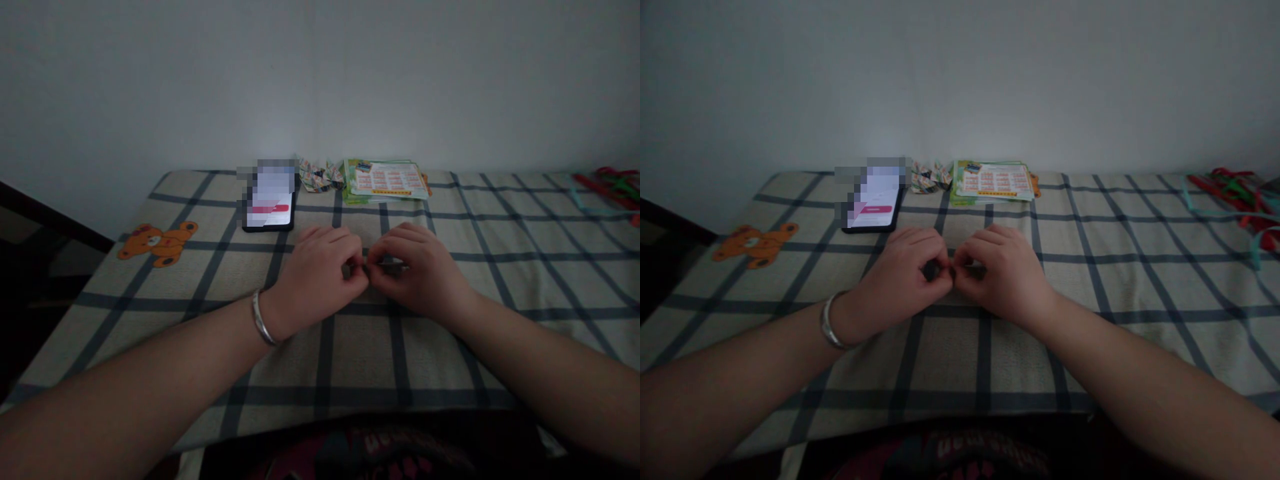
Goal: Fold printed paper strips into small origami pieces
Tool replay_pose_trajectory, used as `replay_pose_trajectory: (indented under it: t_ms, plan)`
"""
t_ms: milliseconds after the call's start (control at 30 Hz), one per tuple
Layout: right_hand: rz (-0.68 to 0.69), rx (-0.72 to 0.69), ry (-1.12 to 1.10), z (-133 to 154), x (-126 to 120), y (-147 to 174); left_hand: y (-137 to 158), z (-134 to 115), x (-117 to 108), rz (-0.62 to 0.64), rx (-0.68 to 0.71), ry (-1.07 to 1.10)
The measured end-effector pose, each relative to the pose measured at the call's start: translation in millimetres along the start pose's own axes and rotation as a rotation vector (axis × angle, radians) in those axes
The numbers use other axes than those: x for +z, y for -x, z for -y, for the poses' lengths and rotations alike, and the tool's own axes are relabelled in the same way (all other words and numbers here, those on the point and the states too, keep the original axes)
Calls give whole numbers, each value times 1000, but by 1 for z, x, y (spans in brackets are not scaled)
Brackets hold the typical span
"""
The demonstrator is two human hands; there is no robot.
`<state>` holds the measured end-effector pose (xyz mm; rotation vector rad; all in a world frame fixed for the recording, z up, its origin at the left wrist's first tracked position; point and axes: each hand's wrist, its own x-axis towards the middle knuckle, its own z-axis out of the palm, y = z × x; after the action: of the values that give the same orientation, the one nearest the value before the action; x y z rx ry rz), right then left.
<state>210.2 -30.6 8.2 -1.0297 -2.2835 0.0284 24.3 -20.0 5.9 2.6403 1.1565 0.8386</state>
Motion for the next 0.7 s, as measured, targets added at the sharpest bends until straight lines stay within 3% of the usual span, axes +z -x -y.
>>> replay_pose_trajectory:
  t_ms: [433,700]
  plan:
    - [66,46,3,-1,0,0,1,6,2,111,-57,51]
    - [24,115,-28,-3,-3,2,-1,19,3,76,-109,183]
